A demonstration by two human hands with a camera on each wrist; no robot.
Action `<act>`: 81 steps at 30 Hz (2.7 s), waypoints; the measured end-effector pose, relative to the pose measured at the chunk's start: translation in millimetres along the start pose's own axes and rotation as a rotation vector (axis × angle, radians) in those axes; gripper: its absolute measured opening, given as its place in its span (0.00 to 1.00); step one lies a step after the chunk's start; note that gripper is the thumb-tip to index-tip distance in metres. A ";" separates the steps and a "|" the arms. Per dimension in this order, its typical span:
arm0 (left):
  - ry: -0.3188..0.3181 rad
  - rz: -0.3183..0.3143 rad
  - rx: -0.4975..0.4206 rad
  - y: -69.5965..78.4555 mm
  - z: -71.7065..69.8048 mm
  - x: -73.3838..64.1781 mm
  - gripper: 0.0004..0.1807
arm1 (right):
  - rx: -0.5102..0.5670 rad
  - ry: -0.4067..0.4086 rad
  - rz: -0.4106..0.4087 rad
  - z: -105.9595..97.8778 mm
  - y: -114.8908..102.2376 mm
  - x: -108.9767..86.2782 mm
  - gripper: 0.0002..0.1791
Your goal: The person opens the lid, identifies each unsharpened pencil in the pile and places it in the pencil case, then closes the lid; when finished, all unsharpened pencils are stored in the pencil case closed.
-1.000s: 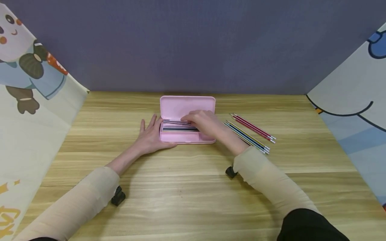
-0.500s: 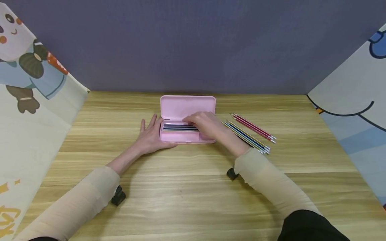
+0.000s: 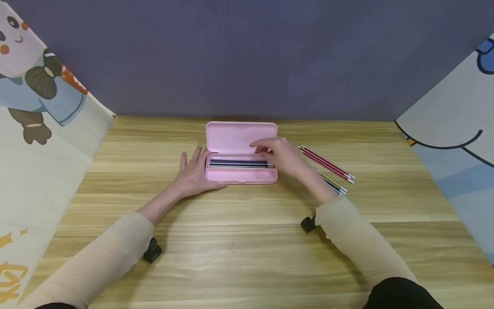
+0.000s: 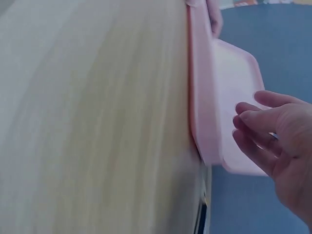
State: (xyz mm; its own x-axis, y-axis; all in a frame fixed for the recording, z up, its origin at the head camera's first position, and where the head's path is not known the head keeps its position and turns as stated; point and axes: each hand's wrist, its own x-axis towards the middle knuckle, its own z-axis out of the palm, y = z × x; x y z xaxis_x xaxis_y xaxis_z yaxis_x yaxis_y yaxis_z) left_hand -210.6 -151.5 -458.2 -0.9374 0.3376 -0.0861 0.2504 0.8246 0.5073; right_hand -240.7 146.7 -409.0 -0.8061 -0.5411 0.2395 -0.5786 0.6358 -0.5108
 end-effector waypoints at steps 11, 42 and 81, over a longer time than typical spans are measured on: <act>-0.001 0.001 -0.008 -1.4 1.0 -0.6 0.63 | 0.258 0.159 0.161 -30.9 30.5 -41.1 0.22; 0.001 -0.001 0.005 0.9 -1.7 0.2 0.61 | 0.121 -0.113 0.301 -68.7 63.3 -115.3 0.34; 0.002 -0.013 0.015 -2.5 1.2 1.5 0.63 | 0.065 -0.170 0.307 -66.6 67.6 -118.0 0.33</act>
State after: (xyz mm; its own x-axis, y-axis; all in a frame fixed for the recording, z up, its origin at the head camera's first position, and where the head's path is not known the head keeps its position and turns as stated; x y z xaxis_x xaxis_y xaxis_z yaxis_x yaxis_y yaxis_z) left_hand -212.3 -152.5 -460.6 -0.9409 0.3262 -0.0909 0.2421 0.8357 0.4929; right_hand -193.0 290.1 -416.8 -0.9059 -0.4174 -0.0718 -0.2985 0.7495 -0.5908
